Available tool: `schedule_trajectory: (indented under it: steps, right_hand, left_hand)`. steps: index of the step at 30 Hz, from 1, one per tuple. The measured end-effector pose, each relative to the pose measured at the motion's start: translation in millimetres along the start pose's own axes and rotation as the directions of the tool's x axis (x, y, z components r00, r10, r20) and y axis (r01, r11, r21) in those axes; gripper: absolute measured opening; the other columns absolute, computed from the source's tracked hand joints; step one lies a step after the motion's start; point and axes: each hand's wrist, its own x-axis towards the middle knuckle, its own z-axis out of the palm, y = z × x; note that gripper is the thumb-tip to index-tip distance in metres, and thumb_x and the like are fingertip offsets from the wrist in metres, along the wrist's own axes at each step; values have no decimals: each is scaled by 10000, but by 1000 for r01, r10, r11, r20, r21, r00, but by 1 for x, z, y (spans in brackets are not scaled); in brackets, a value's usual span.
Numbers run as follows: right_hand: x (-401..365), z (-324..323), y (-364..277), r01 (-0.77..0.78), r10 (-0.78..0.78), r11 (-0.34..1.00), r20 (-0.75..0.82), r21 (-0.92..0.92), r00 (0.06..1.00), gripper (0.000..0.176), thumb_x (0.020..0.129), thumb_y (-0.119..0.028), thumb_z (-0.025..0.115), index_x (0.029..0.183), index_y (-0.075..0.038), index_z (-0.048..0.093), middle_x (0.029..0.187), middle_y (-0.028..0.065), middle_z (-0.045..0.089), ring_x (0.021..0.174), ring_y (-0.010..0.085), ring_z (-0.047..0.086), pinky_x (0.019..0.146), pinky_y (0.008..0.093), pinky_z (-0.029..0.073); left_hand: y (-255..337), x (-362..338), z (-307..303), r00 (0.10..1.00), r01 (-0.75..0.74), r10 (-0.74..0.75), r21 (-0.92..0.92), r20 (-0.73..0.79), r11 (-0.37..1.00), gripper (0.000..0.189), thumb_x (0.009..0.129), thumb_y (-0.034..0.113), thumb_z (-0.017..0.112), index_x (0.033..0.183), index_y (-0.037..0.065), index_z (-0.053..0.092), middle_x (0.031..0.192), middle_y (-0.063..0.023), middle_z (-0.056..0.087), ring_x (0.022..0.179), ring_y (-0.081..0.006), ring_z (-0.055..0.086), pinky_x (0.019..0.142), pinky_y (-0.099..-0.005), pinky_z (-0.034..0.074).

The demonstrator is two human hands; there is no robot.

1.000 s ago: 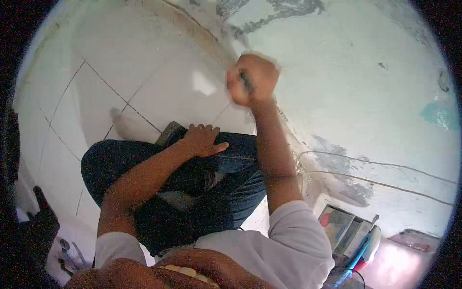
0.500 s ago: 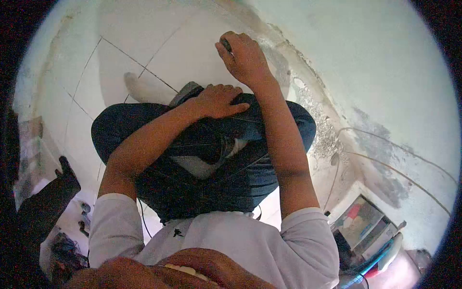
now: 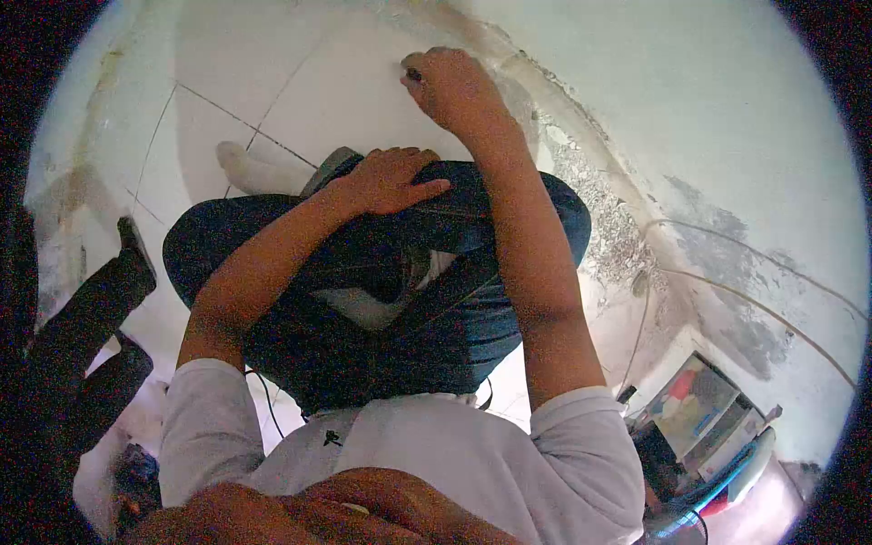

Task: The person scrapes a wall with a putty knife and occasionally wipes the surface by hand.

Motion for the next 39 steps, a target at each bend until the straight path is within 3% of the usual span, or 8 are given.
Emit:
schedule_trajectory:
  steps: [2,11,17,20,24,29,35,39]
  right_hand:
    - [-3,14,-5,55,-44,996,151,-67,988,235,750,-117,652,969,-30,656,839,162,640,829,352,625,768,433,500]
    - [-5,11,-17,-21,27,999,271,-25,962,281,712,-107,661,977,-63,578,832,162,623,837,357,608,749,445,485]
    - [-18,20,30,-62,109,987,335,-146,936,204,802,-117,604,989,-53,553,871,181,631,843,362,611,741,458,476]
    - [-16,14,32,-176,270,952,408,-252,872,202,882,-87,517,1080,-55,537,980,221,634,925,413,596,774,480,470]
    - [-33,-8,46,-129,201,967,344,-221,917,403,856,-34,506,1256,-86,502,1068,242,621,1017,423,580,851,475,471]
    - [-57,-34,69,-61,136,976,368,-209,920,383,847,-90,518,1226,-113,572,1056,213,635,1002,397,595,886,470,479]
    - [-76,-24,77,-253,328,927,272,-276,905,375,867,-108,551,1212,-233,627,1045,171,655,981,379,608,856,469,483]
    - [-64,-17,87,-195,306,920,314,-340,899,382,860,-84,552,1196,-245,639,1004,197,654,943,390,616,827,459,497]
  left_hand:
    - [-2,-1,2,999,-4,3,-12,-46,1000,697,899,656,386,1185,41,545,1112,-195,605,1056,-358,591,895,-531,442]
    - [1,-4,-6,999,33,-33,-22,13,999,746,885,689,374,1221,45,544,1147,-200,598,1090,-359,581,919,-531,433]
    - [2,-4,-7,1000,14,-12,-63,24,998,734,881,680,389,1181,31,555,1095,-223,612,1058,-399,586,891,-558,448]
    - [3,-5,-6,1000,1,-2,-88,-6,996,735,880,681,391,1176,28,558,1103,-224,611,1066,-399,584,899,-572,436]
    - [1,-5,-13,996,36,-29,-85,82,996,797,856,709,381,1297,60,517,1204,-188,590,1146,-359,555,946,-574,388]
    - [0,-4,-13,994,52,-44,-78,97,996,810,851,723,363,1310,73,512,1239,-162,582,1155,-349,552,951,-580,382]
    - [0,-5,-14,992,55,-45,-89,115,995,828,876,708,339,1334,31,470,1239,-213,556,1188,-374,519,978,-583,373]
    - [-1,-5,-15,992,33,-20,-100,127,994,823,875,704,345,1318,25,484,1214,-213,569,1162,-374,539,960,-572,396]
